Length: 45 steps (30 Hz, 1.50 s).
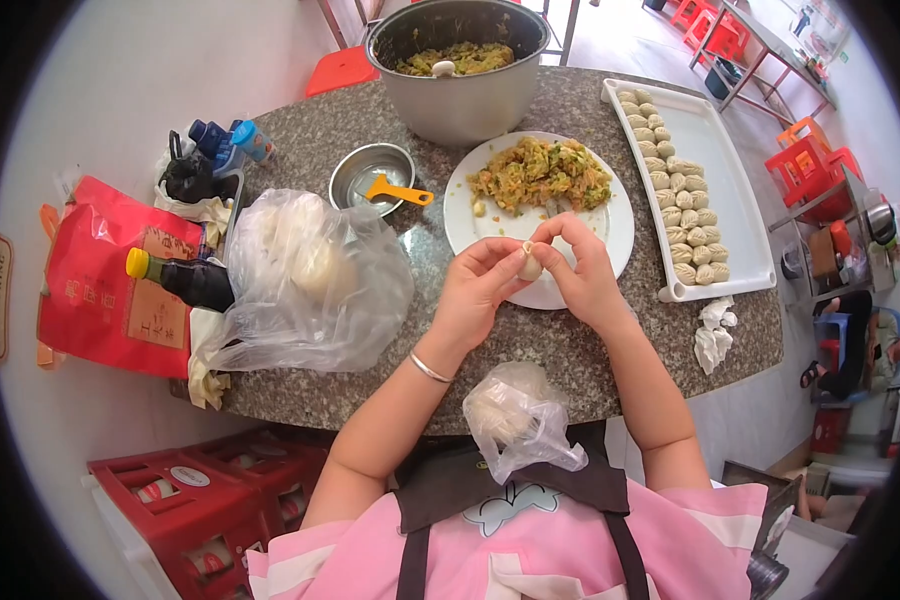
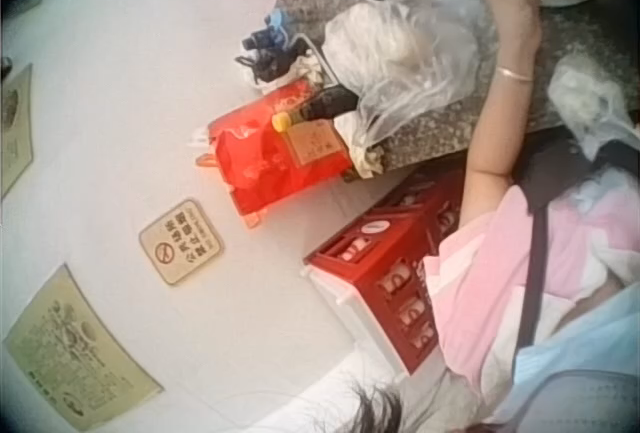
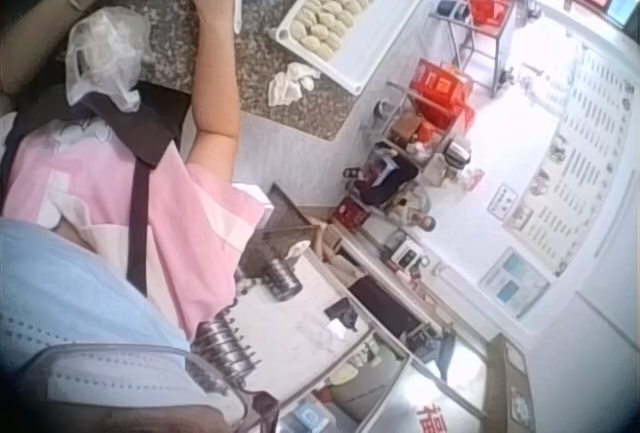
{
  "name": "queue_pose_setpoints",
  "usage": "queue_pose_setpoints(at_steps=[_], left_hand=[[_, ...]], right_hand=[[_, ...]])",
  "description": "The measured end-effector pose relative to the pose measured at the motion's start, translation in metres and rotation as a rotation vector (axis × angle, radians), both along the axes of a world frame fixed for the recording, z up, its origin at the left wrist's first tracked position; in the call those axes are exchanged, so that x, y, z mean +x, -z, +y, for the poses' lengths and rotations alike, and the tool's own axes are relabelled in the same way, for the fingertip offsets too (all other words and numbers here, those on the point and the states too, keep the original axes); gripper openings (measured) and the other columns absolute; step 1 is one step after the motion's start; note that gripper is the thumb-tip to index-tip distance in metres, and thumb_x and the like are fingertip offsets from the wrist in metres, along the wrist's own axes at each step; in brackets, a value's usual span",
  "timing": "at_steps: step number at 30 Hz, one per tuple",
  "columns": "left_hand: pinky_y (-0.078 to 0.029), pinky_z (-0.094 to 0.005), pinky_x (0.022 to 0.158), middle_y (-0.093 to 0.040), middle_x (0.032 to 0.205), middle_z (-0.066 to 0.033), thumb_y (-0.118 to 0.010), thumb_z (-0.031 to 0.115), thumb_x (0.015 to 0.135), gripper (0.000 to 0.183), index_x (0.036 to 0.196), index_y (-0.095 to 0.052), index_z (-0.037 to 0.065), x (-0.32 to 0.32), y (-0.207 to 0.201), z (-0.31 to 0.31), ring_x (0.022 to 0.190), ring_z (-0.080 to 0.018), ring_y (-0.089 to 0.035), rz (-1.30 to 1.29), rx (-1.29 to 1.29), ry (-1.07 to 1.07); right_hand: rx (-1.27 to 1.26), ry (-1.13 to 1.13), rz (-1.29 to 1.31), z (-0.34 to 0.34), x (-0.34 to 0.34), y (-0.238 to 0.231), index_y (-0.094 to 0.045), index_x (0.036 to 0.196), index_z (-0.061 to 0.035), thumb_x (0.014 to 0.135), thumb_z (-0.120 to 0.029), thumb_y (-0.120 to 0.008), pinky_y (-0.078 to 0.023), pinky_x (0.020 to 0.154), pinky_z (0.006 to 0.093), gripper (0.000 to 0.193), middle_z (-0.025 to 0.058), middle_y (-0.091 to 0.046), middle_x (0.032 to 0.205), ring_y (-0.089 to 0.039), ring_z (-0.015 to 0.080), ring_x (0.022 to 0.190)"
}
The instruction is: The person is preparing and folding dumplings by placing filling on a wrapper and pinching it shut.
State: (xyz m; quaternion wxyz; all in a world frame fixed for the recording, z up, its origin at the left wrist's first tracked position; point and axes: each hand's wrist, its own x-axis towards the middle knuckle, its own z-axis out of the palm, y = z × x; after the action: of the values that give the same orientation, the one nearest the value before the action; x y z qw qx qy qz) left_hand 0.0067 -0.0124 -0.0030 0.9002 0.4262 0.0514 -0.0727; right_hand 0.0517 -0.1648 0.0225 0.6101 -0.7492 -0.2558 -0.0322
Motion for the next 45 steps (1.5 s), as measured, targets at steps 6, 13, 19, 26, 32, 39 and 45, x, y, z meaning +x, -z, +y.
queue_pose_setpoints(at_steps=[6,13,19,26,32,39,45], left_hand=[[-0.051,-0.0298,0.084,-0.062,0.100,-0.0045,-0.060,0.010,0.090,0.012,0.101,-0.057,0.005,0.000,0.004,-0.002,0.094,-0.0127,-0.060,-0.102,0.068,-0.073],[-0.050,-0.0298,0.086,-0.061,0.106,-0.0070,-0.055,0.012,0.092,0.021,0.112,-0.054,0.003,0.002,0.000,0.002,0.097,-0.0149,-0.060,-0.175,0.203,0.051],[-0.052,-0.0323,0.090,-0.061,0.114,-0.0134,-0.048,0.018,0.097,0.033,0.125,-0.049,-0.001,0.002,-0.009,0.009,0.102,-0.0233,-0.062,-0.011,-0.172,0.201],[-0.055,-0.0293,0.085,-0.060,0.115,-0.0160,-0.044,0.020,0.099,0.038,0.129,-0.046,-0.002,0.005,-0.009,0.014,0.097,-0.0243,-0.064,0.039,-0.227,0.297],[-0.056,-0.0337,0.080,-0.060,0.114,-0.0153,-0.051,0.022,0.096,0.054,0.143,-0.028,0.008,0.000,-0.018,0.006,0.099,-0.0213,-0.063,0.003,-0.014,0.135],[-0.052,-0.0361,0.086,-0.053,0.122,-0.0276,-0.041,0.036,0.099,0.062,0.146,-0.011,0.009,-0.006,-0.026,0.010,0.103,-0.0314,-0.061,0.005,-0.006,0.217],[-0.052,-0.0361,0.085,-0.053,0.122,-0.0248,-0.042,0.030,0.099,0.058,0.145,-0.014,0.008,0.003,-0.023,0.007,0.100,-0.0295,-0.062,-0.014,-0.019,0.232]], right_hand=[[-0.112,-0.006,-0.206,0.001,0.002,0.004,-0.057,0.082,-0.0009,0.082,-0.009,-0.063,-0.043,0.072,0.0334,0.010,0.0103,-0.058,0.080,-0.056,0.0250,0.078],[-0.103,0.022,-0.106,-0.004,0.002,0.003,-0.058,0.081,-0.0008,0.081,-0.008,-0.064,-0.044,0.070,0.0343,0.010,0.0101,-0.059,0.079,-0.057,0.0243,0.077],[0.162,0.003,0.174,-0.007,0.007,0.004,-0.063,0.090,0.0003,0.085,-0.007,-0.063,-0.045,0.075,0.0287,0.009,0.0065,-0.062,0.085,-0.057,0.0142,0.084],[0.155,-0.153,0.229,-0.027,0.020,0.013,-0.066,0.103,-0.0003,0.081,-0.005,-0.067,-0.044,0.082,0.0269,0.023,0.0071,-0.063,0.095,-0.058,0.0142,0.090],[-0.211,-0.258,0.029,-0.020,0.006,-0.029,-0.061,0.114,-0.0020,0.064,-0.023,-0.083,-0.043,0.090,0.0334,0.059,0.0080,-0.063,0.102,-0.057,0.0189,0.100],[-0.270,0.111,0.005,-0.079,0.104,-0.047,-0.064,0.107,-0.0029,0.072,-0.009,-0.075,-0.049,0.080,0.0292,0.037,0.0075,-0.068,0.100,-0.064,0.0166,0.087],[-0.545,0.703,0.010,-0.236,0.232,0.032,-0.066,0.105,-0.0023,0.074,-0.015,-0.074,-0.050,0.067,0.0298,0.034,0.0072,-0.068,0.088,-0.064,0.0131,0.078]])
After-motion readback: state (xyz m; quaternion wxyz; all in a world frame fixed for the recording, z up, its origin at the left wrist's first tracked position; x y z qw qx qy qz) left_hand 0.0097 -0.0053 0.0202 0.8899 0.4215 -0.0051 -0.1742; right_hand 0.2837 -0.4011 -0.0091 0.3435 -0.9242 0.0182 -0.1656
